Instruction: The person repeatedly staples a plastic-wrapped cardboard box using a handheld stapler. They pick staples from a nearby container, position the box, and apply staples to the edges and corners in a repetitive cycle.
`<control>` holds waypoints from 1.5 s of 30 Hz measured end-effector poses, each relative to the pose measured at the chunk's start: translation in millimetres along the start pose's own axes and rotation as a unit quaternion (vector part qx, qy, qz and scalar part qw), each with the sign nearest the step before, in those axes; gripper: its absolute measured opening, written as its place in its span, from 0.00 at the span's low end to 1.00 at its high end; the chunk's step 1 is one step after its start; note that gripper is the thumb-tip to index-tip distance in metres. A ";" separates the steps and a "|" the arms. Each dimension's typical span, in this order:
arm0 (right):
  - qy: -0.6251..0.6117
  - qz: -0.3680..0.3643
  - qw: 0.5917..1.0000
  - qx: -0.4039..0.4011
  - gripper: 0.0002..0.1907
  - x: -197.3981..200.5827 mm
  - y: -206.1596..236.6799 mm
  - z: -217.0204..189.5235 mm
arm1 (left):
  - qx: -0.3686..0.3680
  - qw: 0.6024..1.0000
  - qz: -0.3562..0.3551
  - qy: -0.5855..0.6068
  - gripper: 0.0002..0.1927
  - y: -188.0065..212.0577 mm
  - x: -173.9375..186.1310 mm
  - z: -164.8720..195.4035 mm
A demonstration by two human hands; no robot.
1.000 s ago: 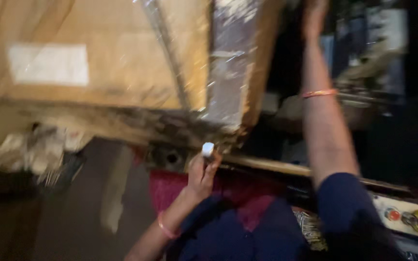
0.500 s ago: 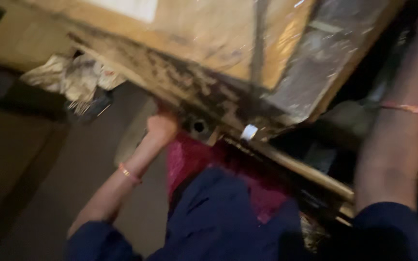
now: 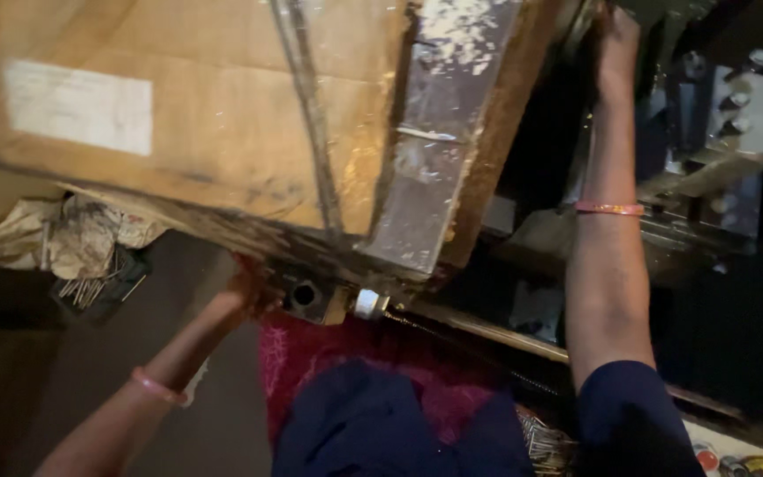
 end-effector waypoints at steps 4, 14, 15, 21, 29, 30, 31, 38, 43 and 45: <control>0.002 -0.005 1.000 -0.024 0.14 4.1 2.7 6.8 | 0.097 0.970 -0.027 0.219 0.15 5.4 -10.6 -13.7; -0.017 0.028 0.999 -0.036 0.21 0.1 7.4 -1.6 | -0.513 0.662 -0.060 -0.543 0.08 25.5 -32.7 54.1; -0.023 0.036 0.997 -0.058 0.22 0.4 7.7 -1.3 | -0.428 0.729 -0.060 -0.530 0.09 18.0 -30.8 53.6; 0.038 0.059 0.997 0.016 0.16 -1.7 4.6 -15.1 | -0.231 0.691 -0.159 -0.666 0.19 7.1 -28.9 50.6; 0.114 0.104 0.986 -0.071 0.23 2.1 18.7 -23.4 | -0.127 0.649 -0.097 -0.744 0.16 12.9 -19.9 42.3; 0.130 0.111 0.982 -0.079 0.24 1.6 20.4 -26.7 | -0.102 0.721 -0.046 -0.684 0.16 17.5 -14.8 45.1; 0.141 0.123 0.979 -0.084 0.24 1.6 23.0 -29.7 | -0.076 0.784 0.005 -0.616 0.17 25.8 -10.7 47.5; 0.029 -0.009 0.965 -0.262 0.12 -2.7 76.3 -11.2 | -0.275 0.782 0.088 -0.551 0.21 125.0 -77.0 97.6; -0.078 -0.213 0.921 -0.317 0.21 2.4 140.1 -19.1 | -0.547 0.796 0.009 -0.260 0.17 191.8 -135.6 135.2; -0.133 -0.250 0.912 -0.297 0.23 6.3 162.4 -35.4 | -0.562 0.811 0.008 -0.166 0.21 200.9 -149.6 135.4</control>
Point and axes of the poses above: each hand's wrist, its own y-axis away from the middle knuckle, its own x-axis out of the back of the hand, z = x × y, the point moved 5 cm from there along -y, towards the middle knuckle, and after that the axes turned 8 degrees about -x, right-handed, at the moved point
